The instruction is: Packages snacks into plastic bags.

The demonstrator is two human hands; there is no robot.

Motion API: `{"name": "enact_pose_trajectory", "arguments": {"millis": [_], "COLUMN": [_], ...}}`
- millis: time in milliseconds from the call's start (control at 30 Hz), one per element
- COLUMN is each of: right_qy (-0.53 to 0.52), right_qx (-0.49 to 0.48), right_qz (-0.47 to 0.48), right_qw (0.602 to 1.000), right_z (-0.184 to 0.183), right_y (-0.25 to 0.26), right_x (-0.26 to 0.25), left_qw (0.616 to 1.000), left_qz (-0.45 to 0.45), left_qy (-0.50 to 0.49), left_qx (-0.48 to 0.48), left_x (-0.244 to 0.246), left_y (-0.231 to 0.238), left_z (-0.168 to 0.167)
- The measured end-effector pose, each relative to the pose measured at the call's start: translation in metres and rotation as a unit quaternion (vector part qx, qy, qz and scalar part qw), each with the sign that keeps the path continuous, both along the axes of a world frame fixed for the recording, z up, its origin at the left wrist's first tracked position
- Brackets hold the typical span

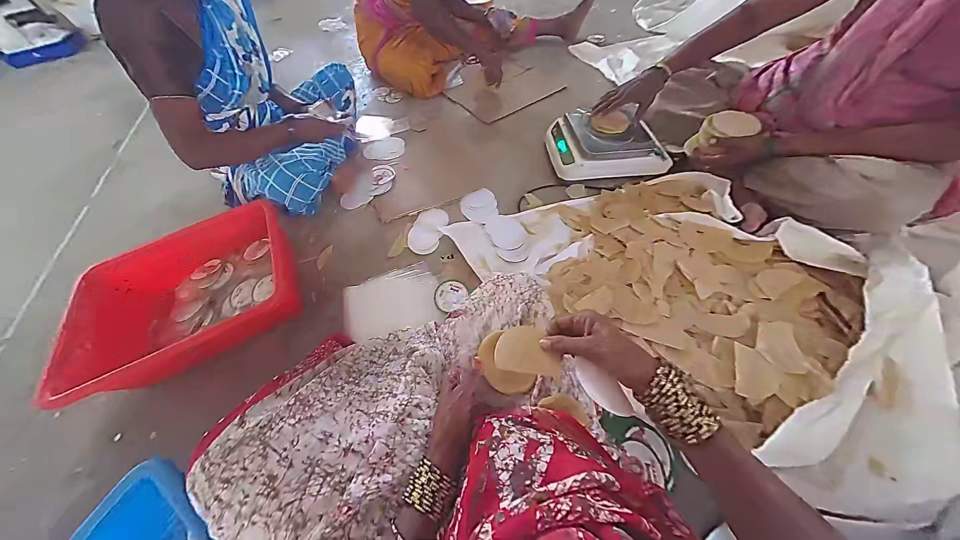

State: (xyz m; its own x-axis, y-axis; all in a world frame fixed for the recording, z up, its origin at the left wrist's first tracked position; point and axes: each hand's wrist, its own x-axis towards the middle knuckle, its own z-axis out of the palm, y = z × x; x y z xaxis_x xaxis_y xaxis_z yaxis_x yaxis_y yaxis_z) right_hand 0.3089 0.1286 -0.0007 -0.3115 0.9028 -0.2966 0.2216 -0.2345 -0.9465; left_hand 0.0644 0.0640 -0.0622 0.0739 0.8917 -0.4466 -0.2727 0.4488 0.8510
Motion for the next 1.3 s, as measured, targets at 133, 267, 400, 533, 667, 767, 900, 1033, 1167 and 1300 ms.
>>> {"name": "enact_pose_trajectory", "arguments": {"millis": [133,267,400,533,667,767,900,1033,1167,1300], "right_qy": [-0.194,-0.272,-0.147,-0.063,-0.057,-0.044,-0.056,-0.088,-0.172,-0.261], "right_qx": [0.05,0.064,0.111,0.056,0.011,0.026,0.053,0.178,0.424,0.504], "right_qz": [0.148,0.099,-0.036,-0.095,-0.009,0.055,0.074,-0.025,-0.089,0.048], "right_qw": [0.968,0.955,0.982,0.992,0.998,0.997,0.994,0.98,0.885,0.822], "right_z": [-0.006,0.006,-0.005,-0.01,-0.009,-0.015,-0.02,-0.009,-0.001,-0.025], "right_y": [0.018,0.031,0.037,0.034,0.029,0.02,0.005,-0.008,-0.013,-0.038], "right_x": [-0.02,-0.029,-0.043,-0.074,-0.066,-0.044,-0.021,-0.022,-0.04,-0.054], "left_qw": [0.997,0.996,0.995,0.994,0.998,0.998,0.995,0.976,0.983,0.989], "left_qz": [-0.02,-0.015,-0.014,-0.027,-0.038,-0.053,-0.071,-0.124,-0.109,-0.104], "left_qy": [-0.063,-0.092,-0.094,-0.107,-0.057,-0.031,-0.073,-0.17,-0.135,-0.056], "left_qx": [0.025,-0.004,-0.007,0.008,-0.012,-0.006,0.013,0.061,0.059,0.094], "left_x": [0.001,0.002,0.003,0.001,-0.006,-0.013,-0.017,-0.02,-0.016,-0.015], "left_y": [0.003,0.004,0.006,0.006,0.002,-0.002,-0.001,0.001,0.001,0.004], "left_z": [0.001,-0.001,-0.003,-0.004,-0.005,-0.01,-0.002,-0.013,-0.016,-0.021]}}
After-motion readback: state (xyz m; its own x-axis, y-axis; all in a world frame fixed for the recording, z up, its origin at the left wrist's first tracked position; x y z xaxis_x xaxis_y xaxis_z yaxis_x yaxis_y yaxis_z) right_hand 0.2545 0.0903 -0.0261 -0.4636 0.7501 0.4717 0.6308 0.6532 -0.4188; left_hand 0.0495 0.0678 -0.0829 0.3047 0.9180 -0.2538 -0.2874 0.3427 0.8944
